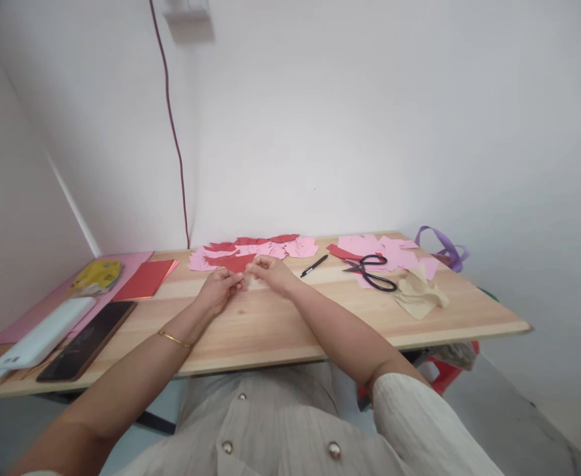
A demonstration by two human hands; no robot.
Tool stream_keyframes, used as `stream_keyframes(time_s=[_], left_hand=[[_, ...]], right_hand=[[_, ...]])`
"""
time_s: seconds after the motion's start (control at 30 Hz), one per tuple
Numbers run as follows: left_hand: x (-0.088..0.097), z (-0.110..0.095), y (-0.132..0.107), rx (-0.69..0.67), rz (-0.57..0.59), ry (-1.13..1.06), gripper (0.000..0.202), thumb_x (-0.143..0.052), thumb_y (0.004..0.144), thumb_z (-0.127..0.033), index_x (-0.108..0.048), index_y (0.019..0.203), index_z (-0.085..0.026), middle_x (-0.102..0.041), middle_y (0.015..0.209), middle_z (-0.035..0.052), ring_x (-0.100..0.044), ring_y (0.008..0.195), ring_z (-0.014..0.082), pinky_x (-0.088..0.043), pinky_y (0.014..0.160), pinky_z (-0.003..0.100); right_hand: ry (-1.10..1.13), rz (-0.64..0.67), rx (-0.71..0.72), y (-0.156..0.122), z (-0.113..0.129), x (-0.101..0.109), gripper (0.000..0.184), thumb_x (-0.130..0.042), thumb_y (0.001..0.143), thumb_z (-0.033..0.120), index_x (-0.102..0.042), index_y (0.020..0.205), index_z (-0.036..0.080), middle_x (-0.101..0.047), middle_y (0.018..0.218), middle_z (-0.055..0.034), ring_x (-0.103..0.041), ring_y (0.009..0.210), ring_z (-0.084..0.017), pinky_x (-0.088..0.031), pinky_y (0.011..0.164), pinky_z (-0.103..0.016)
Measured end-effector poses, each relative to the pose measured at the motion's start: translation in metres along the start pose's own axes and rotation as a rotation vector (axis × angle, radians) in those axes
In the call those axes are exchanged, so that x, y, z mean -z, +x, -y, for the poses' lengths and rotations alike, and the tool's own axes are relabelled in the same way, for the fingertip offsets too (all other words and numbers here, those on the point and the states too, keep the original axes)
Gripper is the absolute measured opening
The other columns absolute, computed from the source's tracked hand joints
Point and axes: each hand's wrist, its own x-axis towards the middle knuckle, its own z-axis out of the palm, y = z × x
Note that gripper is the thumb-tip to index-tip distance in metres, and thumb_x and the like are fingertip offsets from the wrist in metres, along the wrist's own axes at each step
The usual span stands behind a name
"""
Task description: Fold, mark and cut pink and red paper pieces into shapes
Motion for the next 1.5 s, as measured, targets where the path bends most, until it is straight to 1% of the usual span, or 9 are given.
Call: stream_keyframes(time_s=[0.17,0.37,0.53,0.6,0.77,0.9,1.13,1.33,1.5], left_hand=[[-0.001,-0.003,-0.003,0.023,0.069,0.036,0.033,-0.084,0.052,-0.033,-0.06,0.066,-0.014,-0.06,0.06,-0.0005,-0.056,0.057,0.0113,-0.049,0.062,0.028],[0.0,-0.006,-0.002,-0.014,0.033,-0.05,0.034,-0.083,0.055,-0.032,-0.054,0.061,-0.015,-0.058,0.059,-0.0015,-0.054,0.056,0.01,-0.05,0.061,0.028],[-0.003,-0.006,-0.004,0.018,0.035,-0.074,0.035,-0.084,0.053,-0.031,-0.053,0.059,-0.015,-0.056,0.056,-0.0015,-0.054,0.054,0.0098,-0.051,0.06,0.027],[-0.003,-0.007,-0.004,0.043,0.042,-0.099,0.036,-0.084,0.053,-0.031,-0.053,0.059,-0.015,-0.056,0.056,-0.0014,-0.054,0.055,0.0099,-0.051,0.061,0.028],[0.004,-0.014,0.001,0.018,-0.025,-0.227,0.033,-0.083,0.055,-0.027,-0.052,0.058,-0.015,-0.056,0.055,-0.0019,-0.055,0.056,0.0085,-0.051,0.063,0.025],[0.011,-0.016,0.005,0.051,-0.049,-0.271,0.027,-0.081,0.057,-0.025,-0.057,0.065,-0.014,-0.056,0.054,-0.0019,-0.054,0.054,0.0083,-0.051,0.062,0.023],[0.009,-0.015,0.004,0.088,-0.043,-0.333,0.027,-0.079,0.062,-0.023,-0.054,0.068,-0.015,-0.056,0.056,-0.0025,-0.055,0.055,0.0087,-0.055,0.065,0.029],[0.002,-0.009,-0.001,0.048,0.096,-0.141,0.029,-0.082,0.056,-0.024,-0.063,0.074,-0.012,-0.062,0.066,0.0011,-0.057,0.06,0.0105,-0.054,0.064,0.03],[0.002,-0.006,0.0,-0.072,0.043,0.016,0.029,-0.082,0.056,-0.025,-0.067,0.076,-0.01,-0.065,0.067,0.0024,-0.057,0.056,0.0093,-0.05,0.059,0.024]], right_hand=[[-0.045,0.013,0.002,-0.001,-0.009,-0.005,0.03,-0.067,0.07,0.046,-0.062,0.076,0.017,-0.062,0.069,-0.0001,-0.053,0.064,-0.013,-0.043,0.064,-0.027],[-0.135,-0.002,-0.063,0.001,-0.011,-0.001,0.03,-0.066,0.072,0.046,-0.062,0.071,0.016,-0.063,0.066,-0.0013,-0.054,0.062,-0.013,-0.041,0.061,-0.026],[-0.022,0.165,0.048,-0.002,-0.007,-0.004,0.028,-0.069,0.07,0.041,-0.068,0.084,0.017,-0.068,0.082,-0.0031,-0.059,0.076,-0.016,-0.045,0.073,-0.029],[0.015,0.182,0.069,-0.003,-0.007,-0.005,0.027,-0.068,0.071,0.039,-0.068,0.086,0.017,-0.069,0.085,-0.0033,-0.06,0.078,-0.017,-0.045,0.076,-0.03],[0.003,0.171,-0.003,-0.003,-0.011,-0.004,0.027,-0.069,0.07,0.039,-0.068,0.083,0.016,-0.067,0.076,-0.0026,-0.055,0.065,-0.014,-0.043,0.065,-0.028],[0.019,0.174,-0.04,-0.002,-0.011,-0.005,0.029,-0.071,0.068,0.041,-0.067,0.082,0.016,-0.063,0.071,-0.0006,-0.051,0.061,-0.012,-0.04,0.06,-0.025],[0.018,0.012,-0.092,-0.002,-0.011,-0.006,0.03,-0.073,0.064,0.042,-0.059,0.069,0.016,-0.058,0.062,0.0019,-0.048,0.058,-0.01,-0.037,0.057,-0.024],[0.02,0.01,0.024,0.001,-0.018,-0.007,0.028,-0.072,0.066,0.041,-0.061,0.075,0.016,-0.062,0.07,-0.0004,-0.053,0.065,-0.013,-0.042,0.064,-0.027],[0.106,0.036,0.077,0.002,-0.018,-0.005,0.031,-0.073,0.066,0.04,-0.063,0.085,0.018,-0.065,0.078,-0.0009,-0.057,0.072,-0.014,-0.044,0.069,-0.028]])
